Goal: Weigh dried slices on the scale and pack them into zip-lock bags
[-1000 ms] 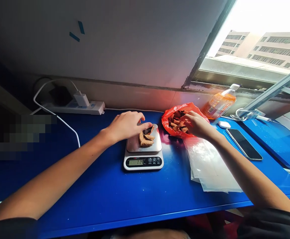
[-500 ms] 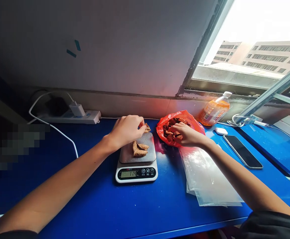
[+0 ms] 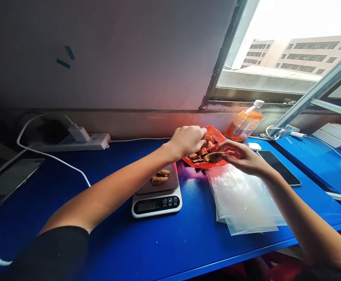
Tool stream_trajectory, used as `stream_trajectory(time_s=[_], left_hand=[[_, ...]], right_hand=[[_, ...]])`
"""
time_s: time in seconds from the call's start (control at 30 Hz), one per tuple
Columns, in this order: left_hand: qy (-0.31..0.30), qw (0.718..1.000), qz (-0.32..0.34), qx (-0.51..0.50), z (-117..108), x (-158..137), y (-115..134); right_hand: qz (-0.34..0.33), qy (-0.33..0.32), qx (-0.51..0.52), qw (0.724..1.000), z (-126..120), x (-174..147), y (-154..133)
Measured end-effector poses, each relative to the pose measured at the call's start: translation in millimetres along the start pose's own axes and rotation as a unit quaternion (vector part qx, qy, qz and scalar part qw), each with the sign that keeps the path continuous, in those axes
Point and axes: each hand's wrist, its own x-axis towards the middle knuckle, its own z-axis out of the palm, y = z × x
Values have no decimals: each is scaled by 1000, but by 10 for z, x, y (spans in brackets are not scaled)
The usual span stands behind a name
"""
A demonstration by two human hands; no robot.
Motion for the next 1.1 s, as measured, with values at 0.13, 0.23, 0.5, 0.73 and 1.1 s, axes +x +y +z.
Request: stream_trajectory(time_s=[0.13, 0.23, 0.5, 0.73, 1.1], left_hand=[[-65, 997, 41, 30, 258, 69, -21], [-122, 991, 29, 44, 334, -1, -124], [-168, 983, -34, 67, 402, -74, -169], [-150, 985, -55, 65, 425, -35, -83], [-160, 987, 4, 30, 411, -81, -193]], right_hand=[[11, 90, -34, 995, 35, -54, 73], [7, 161, -115, 980, 80, 15, 134], [-63, 47, -324, 943, 455, 297, -46], [-44, -93, -405, 909, 383, 161, -31], [-76, 5, -387, 919, 414, 170, -29]])
